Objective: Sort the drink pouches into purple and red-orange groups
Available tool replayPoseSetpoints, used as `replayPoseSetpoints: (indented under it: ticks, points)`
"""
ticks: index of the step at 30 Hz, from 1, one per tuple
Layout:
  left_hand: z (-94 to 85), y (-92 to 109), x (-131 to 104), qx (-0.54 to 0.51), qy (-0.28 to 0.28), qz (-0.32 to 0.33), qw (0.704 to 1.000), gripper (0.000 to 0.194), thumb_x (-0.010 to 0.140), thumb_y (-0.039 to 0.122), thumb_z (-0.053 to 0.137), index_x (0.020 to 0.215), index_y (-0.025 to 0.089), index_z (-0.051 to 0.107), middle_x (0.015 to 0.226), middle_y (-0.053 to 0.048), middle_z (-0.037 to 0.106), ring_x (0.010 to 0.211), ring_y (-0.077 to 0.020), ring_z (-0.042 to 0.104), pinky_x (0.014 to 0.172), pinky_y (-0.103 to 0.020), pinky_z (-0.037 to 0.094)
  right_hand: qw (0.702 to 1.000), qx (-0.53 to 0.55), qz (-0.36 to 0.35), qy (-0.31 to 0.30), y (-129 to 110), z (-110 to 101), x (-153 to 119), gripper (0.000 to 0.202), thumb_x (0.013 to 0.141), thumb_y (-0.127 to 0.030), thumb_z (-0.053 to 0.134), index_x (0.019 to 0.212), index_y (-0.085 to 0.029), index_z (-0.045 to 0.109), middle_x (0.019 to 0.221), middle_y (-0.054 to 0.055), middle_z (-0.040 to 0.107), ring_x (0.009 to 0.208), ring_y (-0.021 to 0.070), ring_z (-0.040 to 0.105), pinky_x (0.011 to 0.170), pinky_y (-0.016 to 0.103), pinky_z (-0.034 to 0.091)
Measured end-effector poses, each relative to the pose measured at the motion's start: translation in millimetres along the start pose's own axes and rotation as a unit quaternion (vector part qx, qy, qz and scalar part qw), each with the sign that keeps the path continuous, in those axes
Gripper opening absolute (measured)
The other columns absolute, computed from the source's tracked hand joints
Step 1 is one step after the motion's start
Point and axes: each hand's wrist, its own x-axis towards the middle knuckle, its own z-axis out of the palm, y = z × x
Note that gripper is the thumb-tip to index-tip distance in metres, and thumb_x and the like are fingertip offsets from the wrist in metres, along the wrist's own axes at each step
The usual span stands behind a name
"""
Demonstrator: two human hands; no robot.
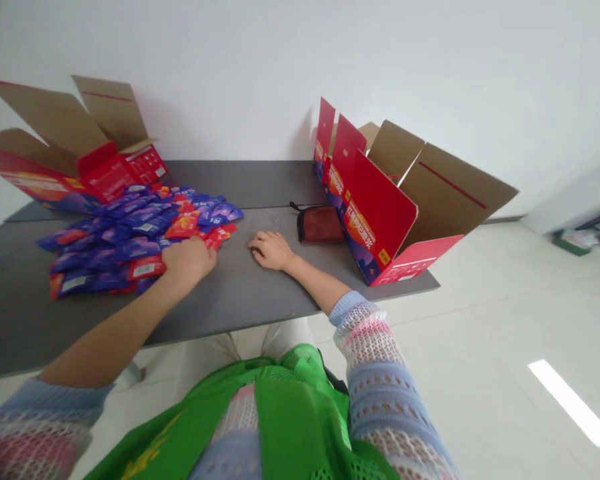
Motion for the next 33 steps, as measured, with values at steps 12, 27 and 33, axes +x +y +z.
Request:
replayPoseSetpoints:
  ticks: [12, 27, 33]
  points:
    - [19.6, 13, -30, 0.091, 0.063, 0.026, 0.994, 0.054, 0.094, 0.008, 0.011, 0.128, -0.003, 0.051, 0.100, -0.031, 0.066, 0.093, -0.0350, 0.068, 0.074, -0.038, 0.052, 0.999, 0.026, 0.015, -0.031, -4, -10, -13, 0.043, 0.094, -0.036, 0.051, 0.134, -0.023, 0.061, 0.130, 0.010, 0.058, 0.110, 0.0285, 0.051, 0.091, 0.044, 0.041]
    - [-18.8, 3, -13, -0.143, 0.127, -0.083, 0.978, 0.038, 0.102, 0.027, 0.026, 0.131, 0.009, 0.041, 0.094, -0.018, 0.071, 0.091, -0.0353, 0.071, 0.078, -0.045, 0.053, 0.922, 0.378, 0.086, 0.012, 4, 4, -6, 0.034, 0.094, -0.032, 0.055, 0.122, -0.016, 0.066, 0.105, 0.006, 0.069, 0.083, 0.0143, 0.059, 0.078, 0.028, 0.045]
    - [-17.4, 45, 1, -0.368, 0.121, -0.072, 0.919, 0.024, 0.099, 0.018, 0.033, 0.119, 0.012, 0.045, 0.105, -0.015, 0.068, 0.101, -0.0251, 0.068, 0.087, -0.036, 0.052, 0.741, 0.668, 0.070, 0.000, -13, 2, -9, 0.039, 0.087, -0.048, 0.062, 0.112, -0.019, 0.056, 0.091, 0.001, 0.067, 0.054, 0.0072, 0.049, 0.048, 0.020, 0.034]
